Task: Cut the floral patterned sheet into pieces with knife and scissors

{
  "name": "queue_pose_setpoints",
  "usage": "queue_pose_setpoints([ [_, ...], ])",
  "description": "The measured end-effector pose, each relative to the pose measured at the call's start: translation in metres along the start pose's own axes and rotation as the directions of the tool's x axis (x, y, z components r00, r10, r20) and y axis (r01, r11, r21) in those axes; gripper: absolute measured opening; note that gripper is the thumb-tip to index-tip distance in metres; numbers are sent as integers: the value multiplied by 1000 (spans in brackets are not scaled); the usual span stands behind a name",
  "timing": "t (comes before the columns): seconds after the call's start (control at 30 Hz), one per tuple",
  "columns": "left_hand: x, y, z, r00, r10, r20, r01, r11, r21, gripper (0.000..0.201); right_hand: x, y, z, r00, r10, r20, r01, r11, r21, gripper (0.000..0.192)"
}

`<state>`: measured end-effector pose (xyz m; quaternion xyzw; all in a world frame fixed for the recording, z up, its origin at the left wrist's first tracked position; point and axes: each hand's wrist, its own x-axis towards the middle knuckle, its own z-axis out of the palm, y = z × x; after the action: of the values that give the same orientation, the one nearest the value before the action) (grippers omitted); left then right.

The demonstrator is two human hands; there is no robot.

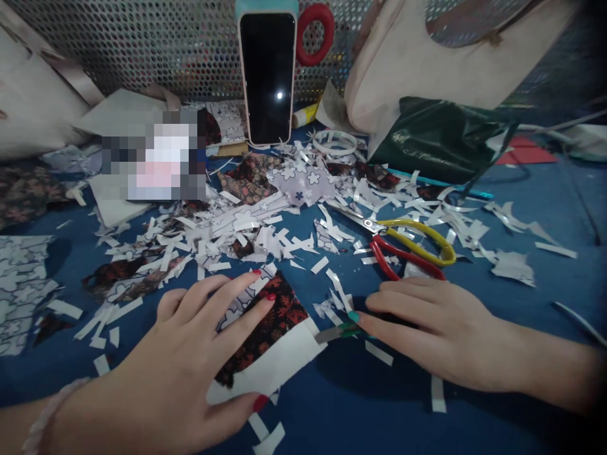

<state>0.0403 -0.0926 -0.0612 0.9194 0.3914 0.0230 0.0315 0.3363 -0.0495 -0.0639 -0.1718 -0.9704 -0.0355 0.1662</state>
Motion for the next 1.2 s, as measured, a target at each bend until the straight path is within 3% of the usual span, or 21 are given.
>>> queue_pose_setpoints([
  [0.93,0,1,3,1000,-20,0,20,999,-32,67,-1,2,-1,1000,-31,0,31,999,33,15],
  [1.2,0,6,2,997,-77,10,78,995,-67,63,-2,2,0,999,-37,-11,37,998,54,16],
])
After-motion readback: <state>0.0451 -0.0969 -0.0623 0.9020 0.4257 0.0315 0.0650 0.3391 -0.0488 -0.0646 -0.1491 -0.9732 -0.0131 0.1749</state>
